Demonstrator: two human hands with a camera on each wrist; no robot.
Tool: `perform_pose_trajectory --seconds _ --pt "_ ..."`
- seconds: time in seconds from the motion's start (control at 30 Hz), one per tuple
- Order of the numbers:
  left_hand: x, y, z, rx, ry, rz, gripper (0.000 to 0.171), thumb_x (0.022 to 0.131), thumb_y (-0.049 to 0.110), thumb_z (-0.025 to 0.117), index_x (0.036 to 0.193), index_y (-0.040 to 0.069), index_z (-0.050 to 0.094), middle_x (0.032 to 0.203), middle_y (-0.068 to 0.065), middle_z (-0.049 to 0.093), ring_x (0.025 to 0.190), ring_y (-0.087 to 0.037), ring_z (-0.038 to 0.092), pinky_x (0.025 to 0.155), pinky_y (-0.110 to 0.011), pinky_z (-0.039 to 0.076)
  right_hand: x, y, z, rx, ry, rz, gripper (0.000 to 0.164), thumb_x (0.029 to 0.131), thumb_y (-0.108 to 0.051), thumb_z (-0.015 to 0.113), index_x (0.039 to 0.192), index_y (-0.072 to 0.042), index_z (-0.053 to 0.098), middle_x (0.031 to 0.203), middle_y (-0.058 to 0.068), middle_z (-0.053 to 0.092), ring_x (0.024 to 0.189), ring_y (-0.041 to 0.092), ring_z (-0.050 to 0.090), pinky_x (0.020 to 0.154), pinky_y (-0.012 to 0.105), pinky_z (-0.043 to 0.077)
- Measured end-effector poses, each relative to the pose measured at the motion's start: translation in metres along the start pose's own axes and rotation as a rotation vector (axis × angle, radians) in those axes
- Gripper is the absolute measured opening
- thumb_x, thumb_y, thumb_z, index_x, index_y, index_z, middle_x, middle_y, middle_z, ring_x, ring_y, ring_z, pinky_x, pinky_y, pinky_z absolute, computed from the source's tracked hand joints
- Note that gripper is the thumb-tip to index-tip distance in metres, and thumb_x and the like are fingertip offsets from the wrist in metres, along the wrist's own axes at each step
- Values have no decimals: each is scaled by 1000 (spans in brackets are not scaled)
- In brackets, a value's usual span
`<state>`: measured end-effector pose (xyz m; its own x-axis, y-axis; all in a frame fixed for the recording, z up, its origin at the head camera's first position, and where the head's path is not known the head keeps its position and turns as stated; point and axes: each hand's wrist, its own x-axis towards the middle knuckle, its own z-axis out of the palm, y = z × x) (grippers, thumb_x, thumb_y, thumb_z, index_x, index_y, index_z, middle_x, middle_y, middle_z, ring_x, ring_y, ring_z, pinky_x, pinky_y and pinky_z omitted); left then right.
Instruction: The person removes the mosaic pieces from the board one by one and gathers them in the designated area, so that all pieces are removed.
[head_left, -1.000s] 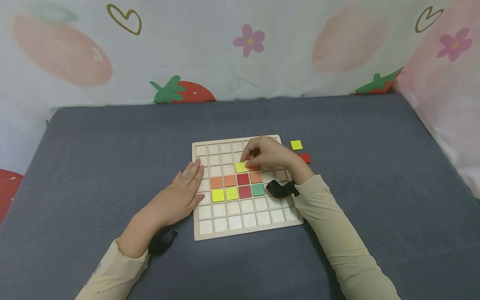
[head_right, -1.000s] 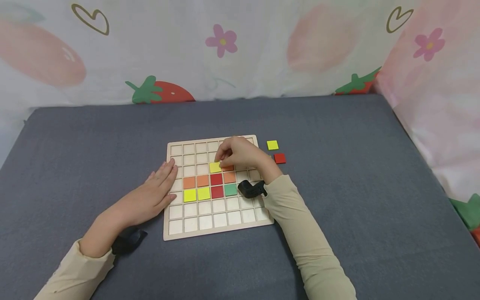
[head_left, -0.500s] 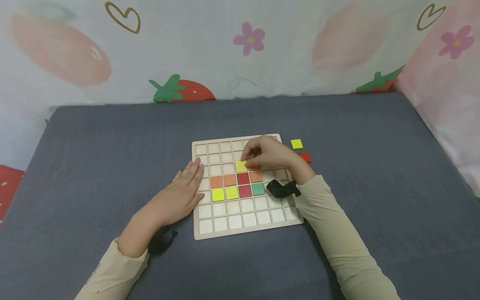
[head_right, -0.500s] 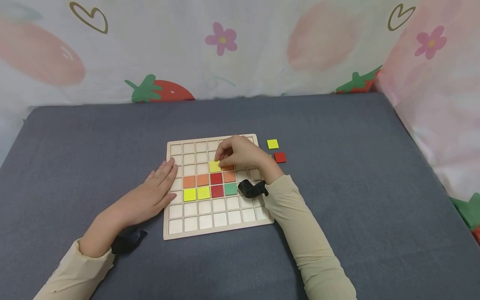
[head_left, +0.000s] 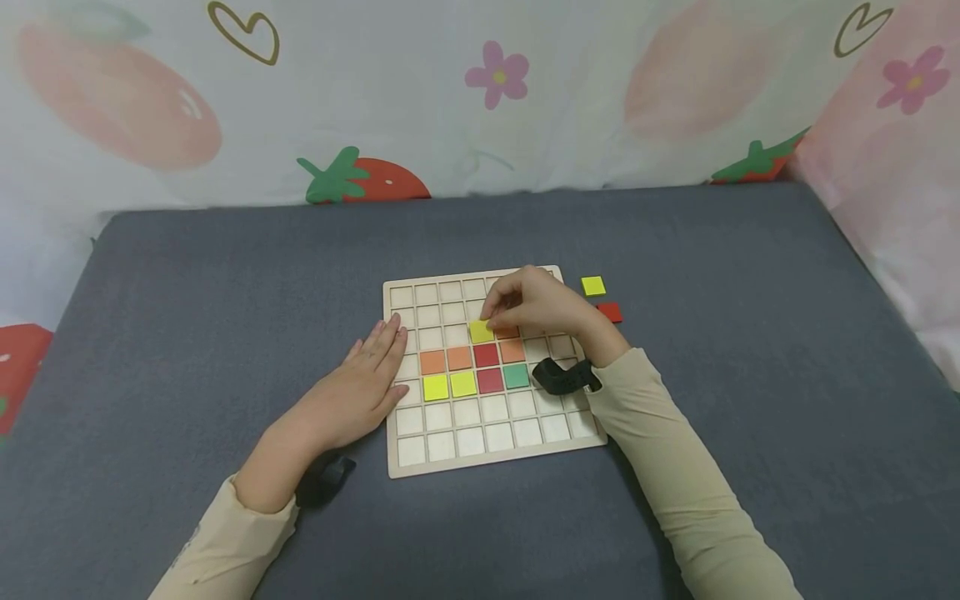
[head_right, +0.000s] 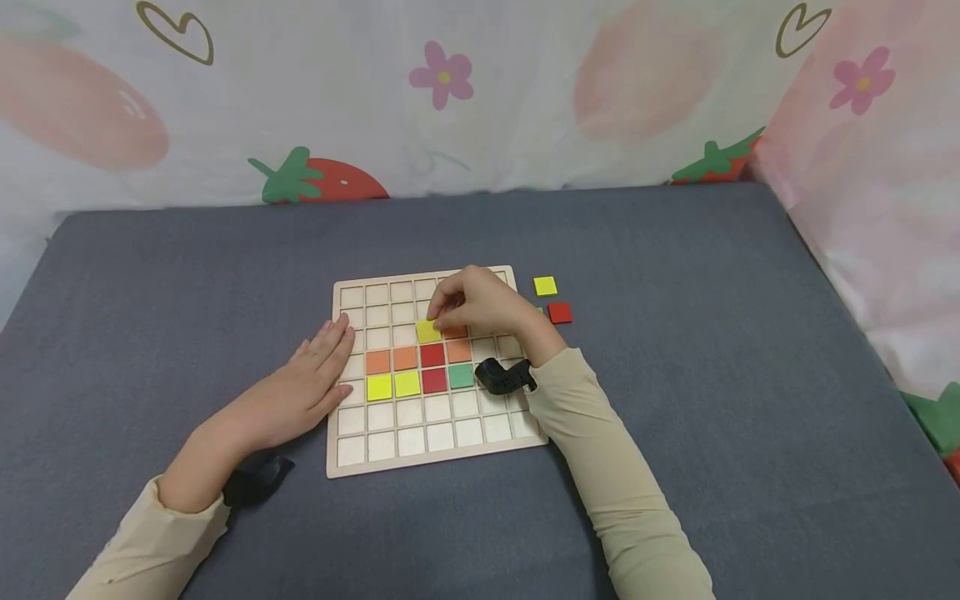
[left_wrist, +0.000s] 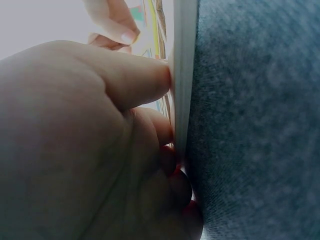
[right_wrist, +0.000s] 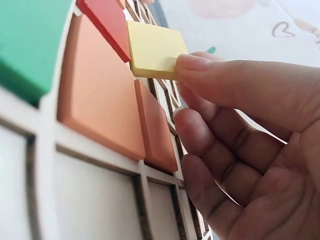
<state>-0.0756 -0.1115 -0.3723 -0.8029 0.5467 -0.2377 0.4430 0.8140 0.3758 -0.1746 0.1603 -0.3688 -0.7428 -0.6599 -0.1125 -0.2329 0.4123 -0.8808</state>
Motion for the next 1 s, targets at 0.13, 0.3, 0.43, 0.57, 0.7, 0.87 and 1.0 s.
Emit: perform_pose_trajectory --seconds 0.13,0.3,0.43,0.57,0.7,0.87,1.0 --pt "0 0 0 1 -1 -4 65 100 25 44 148 -7 14 156 -19 1 143 -32 1 112 -51 12 0 0 -1 22 5 3 5 82 0 70 84 -3 72 81 5 68 73 18 61 70 30 50" --pt "0 0 -1 -2 -3 -3 65 100 25 44 148 -7 13 156 -20 1 143 -33 1 112 -51 13 -1 2 -3 56 27 9 5 83 -1 68 85 -3 72 82 4 68 74 19 61 70 30 50" --pt "0 0 -1 -2 -3 2 64 100 24 43 148 -7 14 156 -20 1 143 -33 1 112 -51 13 -2 2 -4 78 48 14 5 84 0 69 86 -2 72 82 5 68 74 20 62 70 31 51" --pt "-1 0 -1 -2 -3 2 64 100 24 44 148 -7 14 156 -20 1 143 -33 1 112 -51 13 -3 1 -6 82 61 25 4 84 -1 69 86 -1 72 83 6 68 75 22 63 71 31 51" --pt "-1 0 -1 2 -3 4 64 100 24 44 147 -7 14 156 -20 2 143 -33 2 112 -51 13 -5 -1 -7 89 67 33 5 84 -1 69 88 0 72 83 7 68 76 24 63 71 31 50" --pt "-1 1 -2 0 -3 5 64 99 24 44 147 -7 15 156 -20 1 143 -33 2 112 -52 13 -7 -3 -9 91 76 40 6 84 0 69 88 0 72 83 7 69 77 23 63 73 31 50" --pt "-1 1 -2 -1 6 7 64 99 23 45 147 -8 15 156 -20 2 143 -33 2 112 -51 14 -8 -1 -11 87 78 38 6 83 0 69 88 0 72 83 7 69 78 21 63 74 30 51"
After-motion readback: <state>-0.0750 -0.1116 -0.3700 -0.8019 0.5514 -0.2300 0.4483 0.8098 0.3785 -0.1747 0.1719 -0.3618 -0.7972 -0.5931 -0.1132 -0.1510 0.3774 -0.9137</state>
